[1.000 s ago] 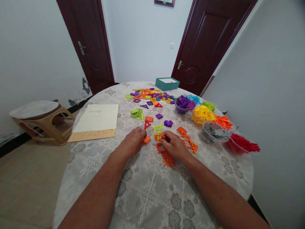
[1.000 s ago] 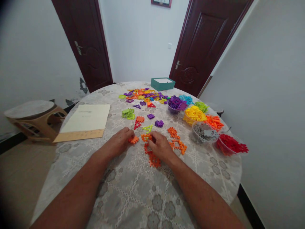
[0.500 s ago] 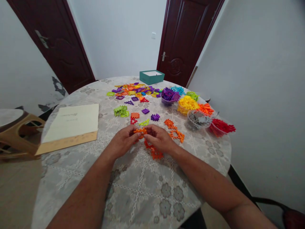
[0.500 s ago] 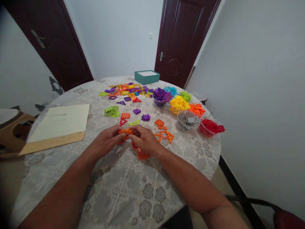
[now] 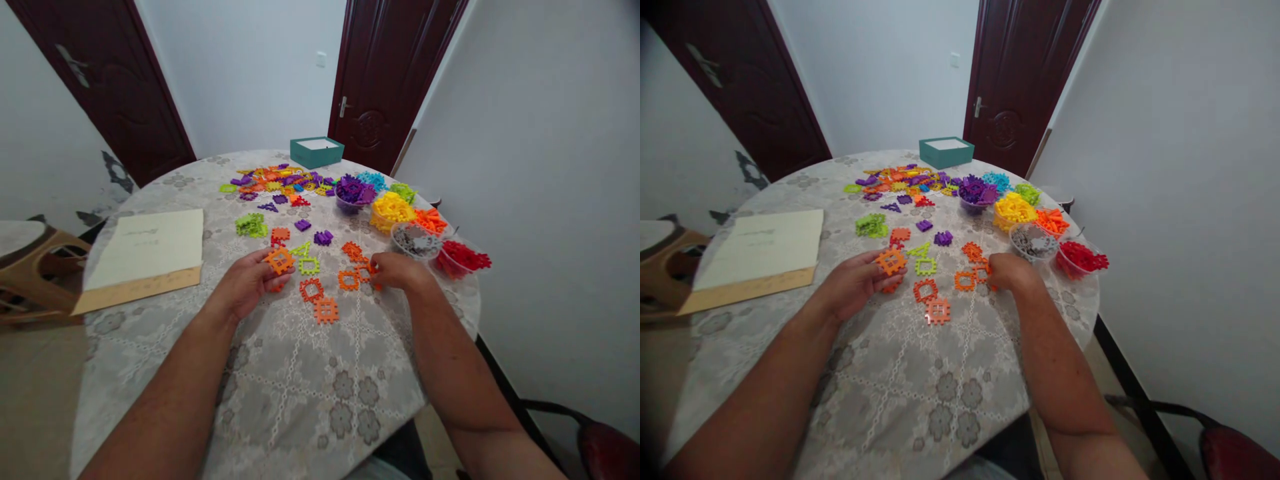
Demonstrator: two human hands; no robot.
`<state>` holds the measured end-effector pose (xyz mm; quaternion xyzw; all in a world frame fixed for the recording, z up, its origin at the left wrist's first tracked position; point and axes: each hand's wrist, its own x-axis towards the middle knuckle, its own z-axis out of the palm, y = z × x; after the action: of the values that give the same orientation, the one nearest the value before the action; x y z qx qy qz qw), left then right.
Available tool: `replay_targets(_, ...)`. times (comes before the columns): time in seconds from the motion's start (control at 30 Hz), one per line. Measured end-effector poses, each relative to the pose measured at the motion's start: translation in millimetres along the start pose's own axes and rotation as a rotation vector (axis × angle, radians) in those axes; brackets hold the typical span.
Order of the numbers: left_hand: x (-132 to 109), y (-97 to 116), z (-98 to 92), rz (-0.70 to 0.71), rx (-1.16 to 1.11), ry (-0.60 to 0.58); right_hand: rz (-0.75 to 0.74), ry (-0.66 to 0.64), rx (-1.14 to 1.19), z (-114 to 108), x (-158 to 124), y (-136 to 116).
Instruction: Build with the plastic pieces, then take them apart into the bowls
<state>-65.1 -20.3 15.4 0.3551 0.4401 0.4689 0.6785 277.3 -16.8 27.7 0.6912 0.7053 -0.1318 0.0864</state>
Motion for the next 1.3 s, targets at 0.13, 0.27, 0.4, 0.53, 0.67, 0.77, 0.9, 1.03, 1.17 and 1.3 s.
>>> replay_targets(0.13, -0.6, -1.8, -0.7, -0.022, -0.047, -0.018, -0.033, -0.006, 0.028, -0.3, 4.4, 3.8)
replay_targets(0.27, 0.5, -4.3, -3.1, -0.017, -0.038, -0.04, -0.206, 0.112, 0.228, -8.7, 0.6, -0.2)
replay_targets(0.4, -0.9, -5.6, -1.9, -0.01, 0.021, -0.105, -0.423, 0.194, 0.629, -6.4, -4.4, -37.4)
replay_targets(0.53, -4.1, -7.8, 2.0, -0.014, 0.117, -0.305, -0.55, 0.25, 0.805, 14.3, -10.4, -94.1)
replay_targets(0.67, -6.0, -12.5, 5.3, 0.028, 0.257, -0.38, -0.652, 0.326, 0.732, 32.3, -15.8, -130.5)
replay_targets(0.77, -6.2, -14.5, 6.2, 0.015, 0.29, -0.358, -0.656, 0.363, 0.673, 31.2, -19.2, -132.4)
replay_targets(0.9, -5.5, -11.4, 3.6, -0.03, 0.202, -0.242, -0.62, 0.268, 0.422, 18.1, -30.8, -114.7)
replay_targets(1.03, -3.2, -6.4, -2.0, -0.021, 0.124, -0.095, -0.522, 0.123, 0.068, 15.7, -47.0, -105.8)
replay_targets(1.17, -1.3, -4.9, -3.2, -0.004, 0.085, -0.075, -0.512, 0.07, -0.008, 19.4, -52.7, -110.5)
replay_targets(1.3, -1.5, -4.9, 0.2, -0.01, 0.064, -0.063, -0.576, 0.008, 0.046, 18.7, -49.5, -110.3)
